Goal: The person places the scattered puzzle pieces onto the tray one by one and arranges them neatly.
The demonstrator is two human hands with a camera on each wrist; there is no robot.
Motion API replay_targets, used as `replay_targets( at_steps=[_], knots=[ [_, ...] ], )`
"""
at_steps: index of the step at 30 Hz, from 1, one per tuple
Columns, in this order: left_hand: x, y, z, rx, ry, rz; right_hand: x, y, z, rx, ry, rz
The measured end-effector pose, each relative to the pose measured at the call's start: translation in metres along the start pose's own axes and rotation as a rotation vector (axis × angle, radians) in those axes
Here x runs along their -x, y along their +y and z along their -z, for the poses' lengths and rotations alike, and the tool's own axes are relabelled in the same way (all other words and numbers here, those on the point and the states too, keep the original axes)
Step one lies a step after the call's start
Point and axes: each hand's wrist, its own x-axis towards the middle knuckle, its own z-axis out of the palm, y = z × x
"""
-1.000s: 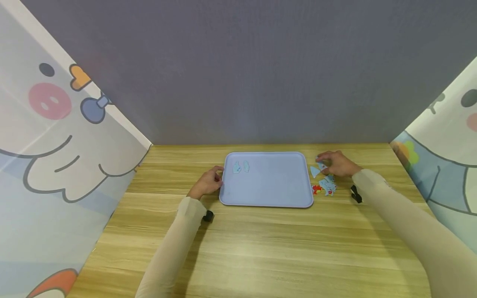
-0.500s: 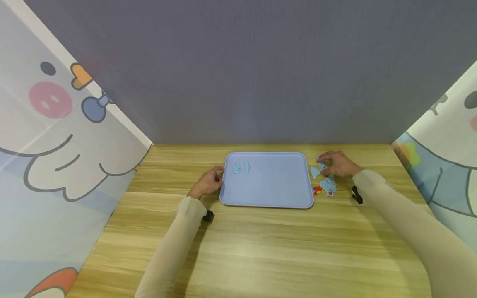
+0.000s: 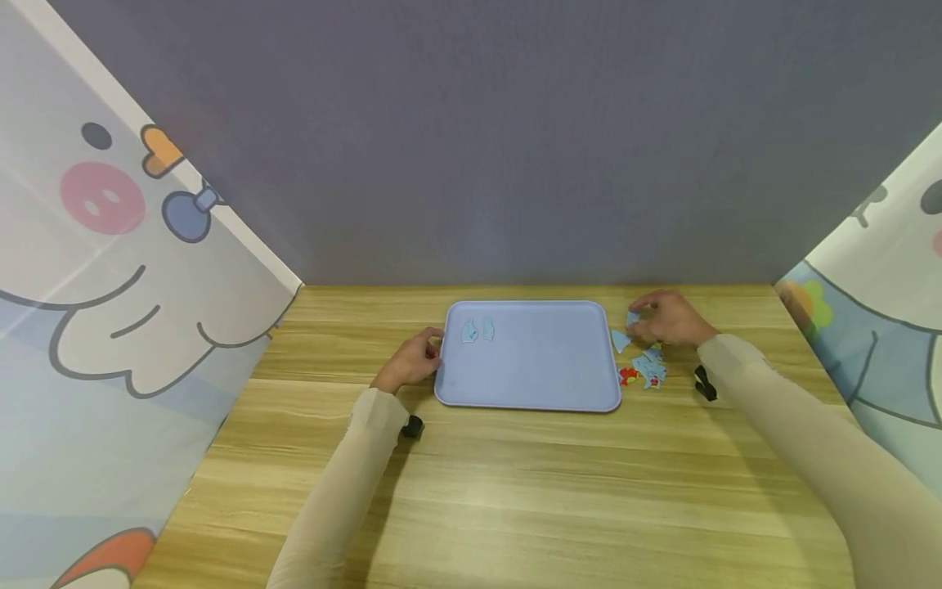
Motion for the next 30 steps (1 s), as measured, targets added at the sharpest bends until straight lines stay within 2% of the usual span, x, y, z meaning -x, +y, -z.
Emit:
replay_targets(
  at_steps=[4,7,13,19,30],
  knots=[
    [0.000,0.000,0.001,-0.004,0.001,0.009,0.000,-0.008,0.000,-0.054,0.012,-0.019],
    [0.000,0.000,0.001,-0.003,0.002,0.009,-0.001,-0.014,0.000,-0.033,0.033,0.001],
    [0.001,0.000,0.001,-0.007,0.002,-0.002,-0.003,-0.026,-0.001,0.058,0.095,0.104],
    [0.001,0.001,0.001,-0.005,-0.005,-0.002,-0.006,-0.042,-0.008,0.083,0.145,0.217],
    [0.001,0.001,0.001,-0.002,-0.009,0.016,-0.009,-0.067,-0.020,0.064,0.125,0.214]
  ],
)
